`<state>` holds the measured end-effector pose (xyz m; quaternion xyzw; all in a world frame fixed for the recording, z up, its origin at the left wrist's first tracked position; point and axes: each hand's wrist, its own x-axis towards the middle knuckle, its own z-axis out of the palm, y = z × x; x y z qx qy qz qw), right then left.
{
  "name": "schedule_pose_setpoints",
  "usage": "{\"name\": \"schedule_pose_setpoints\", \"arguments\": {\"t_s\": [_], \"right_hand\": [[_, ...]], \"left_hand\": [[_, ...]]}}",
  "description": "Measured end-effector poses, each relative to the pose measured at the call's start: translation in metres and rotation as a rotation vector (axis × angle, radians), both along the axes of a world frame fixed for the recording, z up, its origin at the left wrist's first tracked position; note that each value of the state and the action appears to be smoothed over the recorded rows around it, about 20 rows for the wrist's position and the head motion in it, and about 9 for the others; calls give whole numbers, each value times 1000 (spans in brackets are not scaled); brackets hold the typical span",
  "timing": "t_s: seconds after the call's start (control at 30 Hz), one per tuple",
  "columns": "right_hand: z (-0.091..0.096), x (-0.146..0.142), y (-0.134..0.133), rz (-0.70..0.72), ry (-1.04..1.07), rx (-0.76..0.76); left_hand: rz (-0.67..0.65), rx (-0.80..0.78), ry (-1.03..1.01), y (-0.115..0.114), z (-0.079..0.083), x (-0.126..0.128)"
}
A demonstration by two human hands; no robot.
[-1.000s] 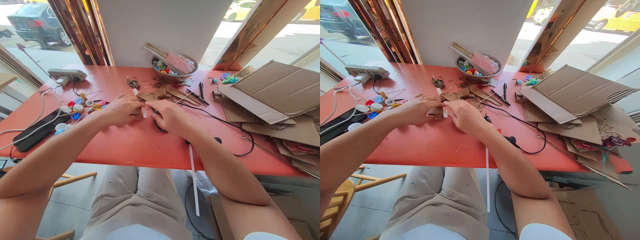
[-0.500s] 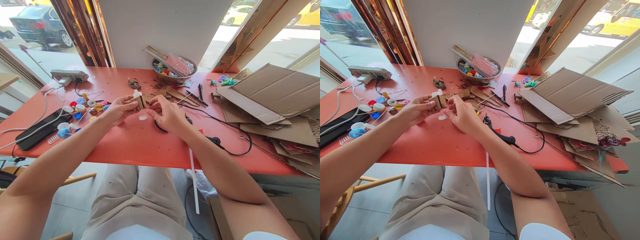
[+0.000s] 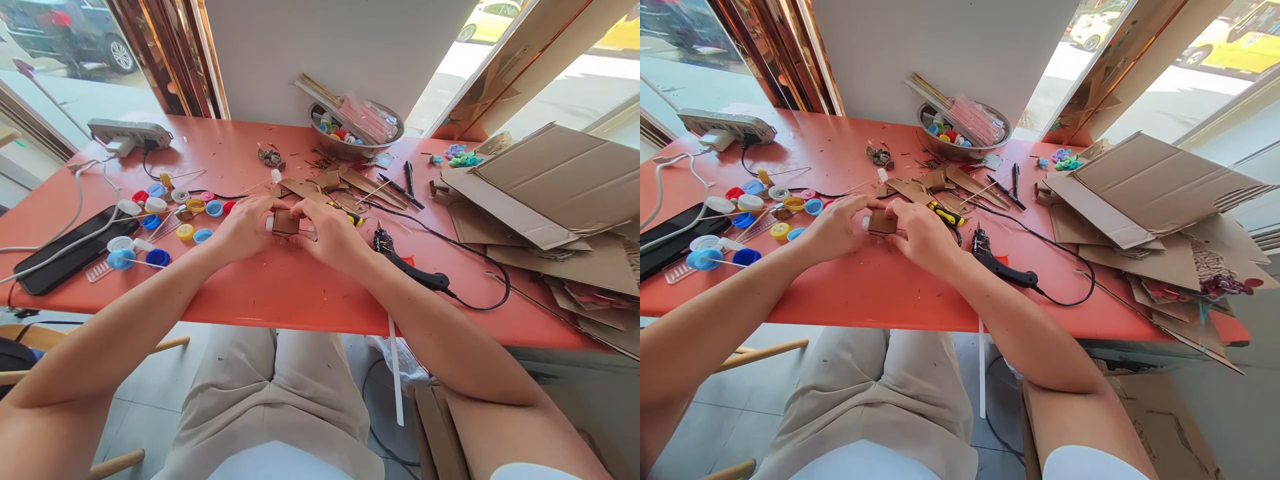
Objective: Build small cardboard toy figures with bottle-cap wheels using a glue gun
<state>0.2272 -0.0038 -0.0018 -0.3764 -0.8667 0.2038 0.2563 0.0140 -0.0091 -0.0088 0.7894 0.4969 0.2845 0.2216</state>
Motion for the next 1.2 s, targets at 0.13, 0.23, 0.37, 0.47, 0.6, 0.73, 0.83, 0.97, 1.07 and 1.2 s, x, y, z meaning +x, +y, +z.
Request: {"name": "schedule_pose_setpoints", "arguments": {"t_s": [0.13, 0.23, 0.37, 0.47, 0.6, 0.73, 0.83, 0.97, 1.07, 1.2], "right_hand": [[-1, 0, 0, -21, -46, 3], [0, 2, 1, -34, -74, 22], [3, 4, 4, -37, -123, 41], [6, 4, 8, -21, -124, 29], [12, 2, 15, -12, -82, 3], [20, -3, 20, -19, -91, -15], [28, -6, 26, -38, -148, -12], [35, -8, 33, -34, -173, -6], [36, -8, 35, -19, -174, -7], [36, -6, 33, -20, -161, -14]], "left_hand": [[31, 1, 128, 2, -2, -1], [36, -12, 133, 5, -5, -1], [34, -7, 142, 6, -5, -1], [37, -17, 141, 6, -4, -3], [9, 1, 134, 7, -7, -5], [29, 23, 144, 10, -11, -7], [59, 35, 155, 9, -13, -6], [55, 59, 129, 6, -17, -3], [25, 96, 82, 5, -19, -3], [-75, 124, 24, 7, -20, -5]]}}
